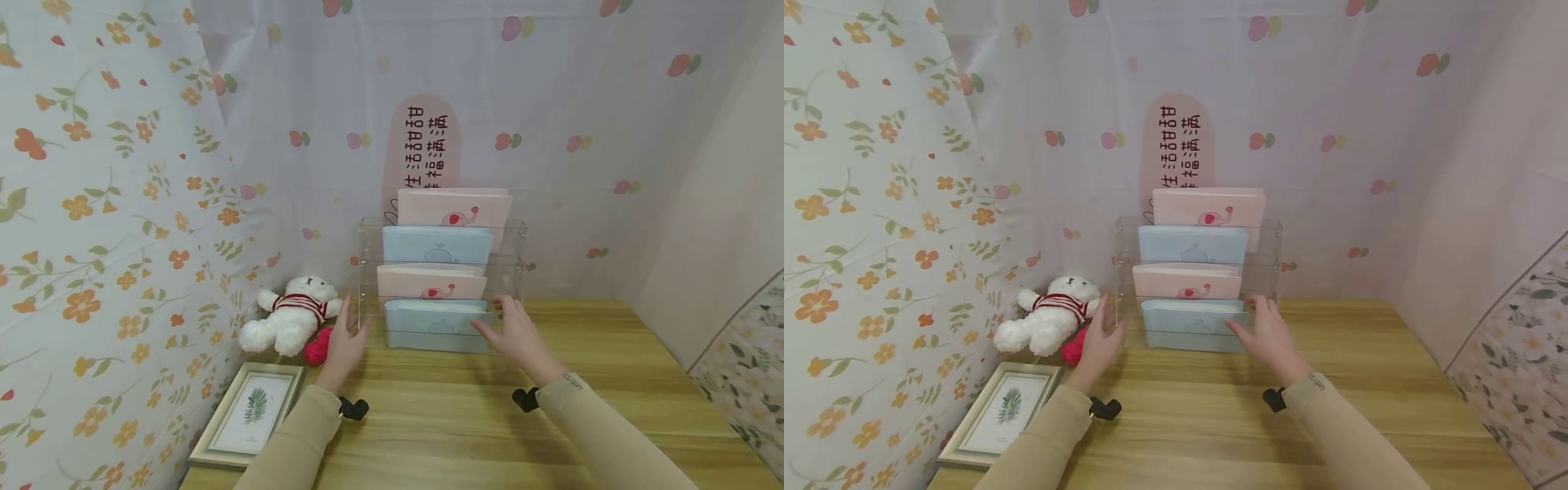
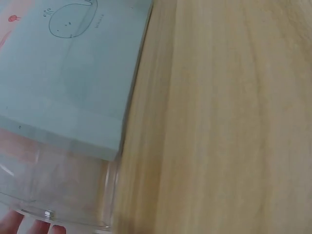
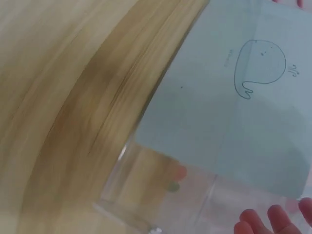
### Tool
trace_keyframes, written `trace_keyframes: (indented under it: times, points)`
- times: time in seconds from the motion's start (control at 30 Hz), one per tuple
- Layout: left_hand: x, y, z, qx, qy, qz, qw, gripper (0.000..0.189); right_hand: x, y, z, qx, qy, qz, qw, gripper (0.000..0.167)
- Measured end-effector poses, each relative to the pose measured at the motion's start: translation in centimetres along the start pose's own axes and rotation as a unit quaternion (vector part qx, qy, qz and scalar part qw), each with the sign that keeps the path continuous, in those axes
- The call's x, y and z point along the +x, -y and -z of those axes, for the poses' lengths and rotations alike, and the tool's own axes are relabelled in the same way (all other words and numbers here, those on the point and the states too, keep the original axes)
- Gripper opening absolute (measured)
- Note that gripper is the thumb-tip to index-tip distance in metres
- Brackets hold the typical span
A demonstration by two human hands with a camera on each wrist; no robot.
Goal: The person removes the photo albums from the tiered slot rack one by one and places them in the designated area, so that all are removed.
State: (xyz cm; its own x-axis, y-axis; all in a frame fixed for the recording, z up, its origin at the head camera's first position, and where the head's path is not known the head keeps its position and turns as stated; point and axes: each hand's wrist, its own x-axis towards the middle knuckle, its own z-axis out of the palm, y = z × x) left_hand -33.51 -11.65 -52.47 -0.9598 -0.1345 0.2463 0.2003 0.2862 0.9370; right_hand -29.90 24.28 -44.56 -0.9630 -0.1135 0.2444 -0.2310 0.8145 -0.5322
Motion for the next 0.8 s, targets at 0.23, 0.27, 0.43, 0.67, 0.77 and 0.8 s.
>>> trace_keyframes:
  times: [0.23,0.27,0.43,0.67,0.77,0.8]
  points:
    - [-0.2,1.9,-0.4,-0.019,-0.010,0.002,0.9998,0.060,1.0,0.1,-1.3,0.056,-0.003,-0.031,0.9979,0.074]
    - [-0.2,2.2,-0.5,-0.024,-0.012,0.002,0.9996,0.058,1.1,0.1,-1.5,0.061,-0.006,-0.033,0.9976,0.074]
    - [-0.5,3.7,-1.1,-0.046,-0.037,0.019,0.9981,0.048,1.4,0.0,-2.3,0.072,-0.025,-0.040,0.9963,0.066]
    - [-0.7,4.0,-1.0,-0.099,-0.048,0.042,0.9931,0.045,1.3,0.0,-3.5,0.073,-0.046,-0.043,0.9954,0.055]
    - [-0.8,3.8,-0.9,-0.102,-0.052,0.047,0.9922,0.044,1.1,0.1,-3.9,0.086,-0.057,-0.038,0.9940,0.050]
    - [-0.9,3.9,-0.9,-0.101,-0.054,0.047,0.9923,0.043,1.1,0.1,-4.0,0.090,-0.060,-0.034,0.9935,0.049]
